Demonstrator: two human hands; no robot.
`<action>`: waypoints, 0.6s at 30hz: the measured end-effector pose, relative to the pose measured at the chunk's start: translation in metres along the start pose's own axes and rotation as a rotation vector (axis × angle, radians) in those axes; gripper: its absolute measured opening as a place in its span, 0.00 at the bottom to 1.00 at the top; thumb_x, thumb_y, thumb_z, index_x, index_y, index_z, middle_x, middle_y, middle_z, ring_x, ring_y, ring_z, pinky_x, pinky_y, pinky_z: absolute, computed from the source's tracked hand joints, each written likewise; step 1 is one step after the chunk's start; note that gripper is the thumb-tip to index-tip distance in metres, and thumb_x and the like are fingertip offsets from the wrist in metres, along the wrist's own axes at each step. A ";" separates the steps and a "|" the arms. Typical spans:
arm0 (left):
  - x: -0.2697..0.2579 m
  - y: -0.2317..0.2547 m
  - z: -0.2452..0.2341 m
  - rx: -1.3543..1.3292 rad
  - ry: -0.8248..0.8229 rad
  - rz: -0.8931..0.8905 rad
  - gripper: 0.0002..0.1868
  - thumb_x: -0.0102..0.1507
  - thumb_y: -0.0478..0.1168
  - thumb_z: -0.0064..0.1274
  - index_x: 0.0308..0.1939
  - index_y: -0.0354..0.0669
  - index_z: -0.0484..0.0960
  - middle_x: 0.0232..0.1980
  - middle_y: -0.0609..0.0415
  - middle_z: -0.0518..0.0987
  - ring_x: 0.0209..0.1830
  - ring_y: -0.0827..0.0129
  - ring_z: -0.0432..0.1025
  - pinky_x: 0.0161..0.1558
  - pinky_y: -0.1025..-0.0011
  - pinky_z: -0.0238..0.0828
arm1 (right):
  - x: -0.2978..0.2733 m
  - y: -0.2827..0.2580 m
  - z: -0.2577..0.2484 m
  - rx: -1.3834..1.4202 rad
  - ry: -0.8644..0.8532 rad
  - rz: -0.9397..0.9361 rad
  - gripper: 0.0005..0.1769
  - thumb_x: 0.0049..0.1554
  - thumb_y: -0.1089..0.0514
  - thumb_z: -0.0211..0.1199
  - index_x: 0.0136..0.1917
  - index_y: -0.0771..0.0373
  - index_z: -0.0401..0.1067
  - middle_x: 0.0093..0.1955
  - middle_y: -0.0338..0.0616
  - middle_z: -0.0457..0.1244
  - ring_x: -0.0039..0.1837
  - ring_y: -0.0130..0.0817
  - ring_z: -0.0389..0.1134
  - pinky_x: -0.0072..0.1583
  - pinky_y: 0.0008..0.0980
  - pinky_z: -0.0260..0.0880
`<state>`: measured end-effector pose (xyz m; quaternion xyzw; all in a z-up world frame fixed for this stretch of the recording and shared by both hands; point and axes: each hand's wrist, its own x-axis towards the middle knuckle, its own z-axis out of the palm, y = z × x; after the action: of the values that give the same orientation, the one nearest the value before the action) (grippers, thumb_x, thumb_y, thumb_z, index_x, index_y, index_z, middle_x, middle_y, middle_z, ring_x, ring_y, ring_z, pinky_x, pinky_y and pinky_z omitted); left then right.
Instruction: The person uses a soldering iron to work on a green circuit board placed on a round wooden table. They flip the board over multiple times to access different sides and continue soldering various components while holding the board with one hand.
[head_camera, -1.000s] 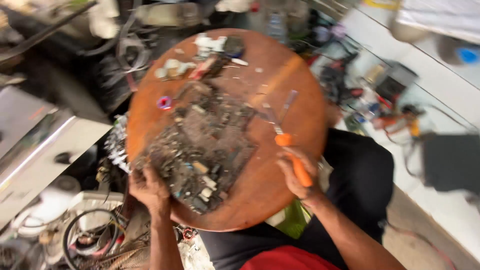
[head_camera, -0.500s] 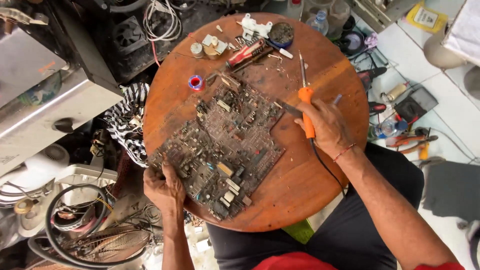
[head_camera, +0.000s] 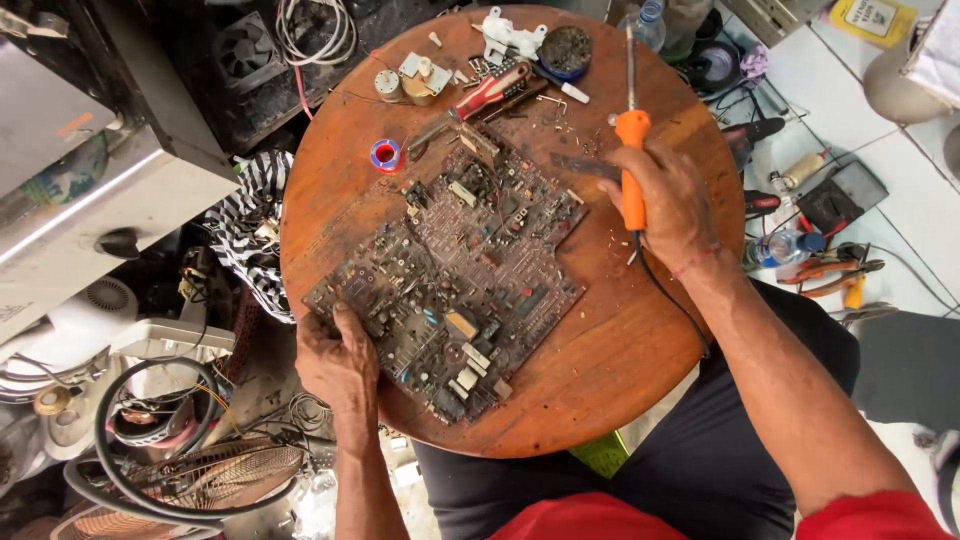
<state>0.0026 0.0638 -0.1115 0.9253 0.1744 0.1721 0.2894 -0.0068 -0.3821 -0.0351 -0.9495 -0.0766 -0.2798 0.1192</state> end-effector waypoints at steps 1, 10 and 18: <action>-0.001 0.008 -0.004 0.072 -0.031 -0.010 0.21 0.68 0.58 0.51 0.37 0.45 0.81 0.27 0.44 0.78 0.32 0.41 0.78 0.38 0.47 0.75 | -0.006 -0.010 -0.014 0.013 0.105 -0.055 0.19 0.58 0.55 0.75 0.60 0.55 0.72 0.50 0.52 0.63 0.46 0.54 0.70 0.51 0.46 0.71; 0.014 0.062 -0.037 0.387 -0.149 0.191 0.23 0.66 0.64 0.48 0.42 0.51 0.84 0.28 0.49 0.82 0.33 0.48 0.81 0.39 0.52 0.78 | -0.122 -0.084 -0.079 0.308 0.288 -0.070 0.17 0.55 0.55 0.74 0.55 0.64 0.78 0.54 0.56 0.70 0.48 0.49 0.72 0.54 0.42 0.74; -0.024 0.025 -0.102 -0.211 -0.336 0.359 0.19 0.70 0.53 0.47 0.52 0.42 0.82 0.35 0.47 0.85 0.33 0.56 0.80 0.34 0.60 0.75 | -0.191 -0.155 -0.086 0.617 0.122 -0.091 0.16 0.63 0.57 0.61 0.60 0.67 0.66 0.55 0.66 0.67 0.54 0.48 0.75 0.59 0.41 0.80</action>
<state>-0.0559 0.0832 -0.0227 0.9218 -0.0618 0.0820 0.3739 -0.2430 -0.2716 -0.0416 -0.8457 -0.1929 -0.3049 0.3933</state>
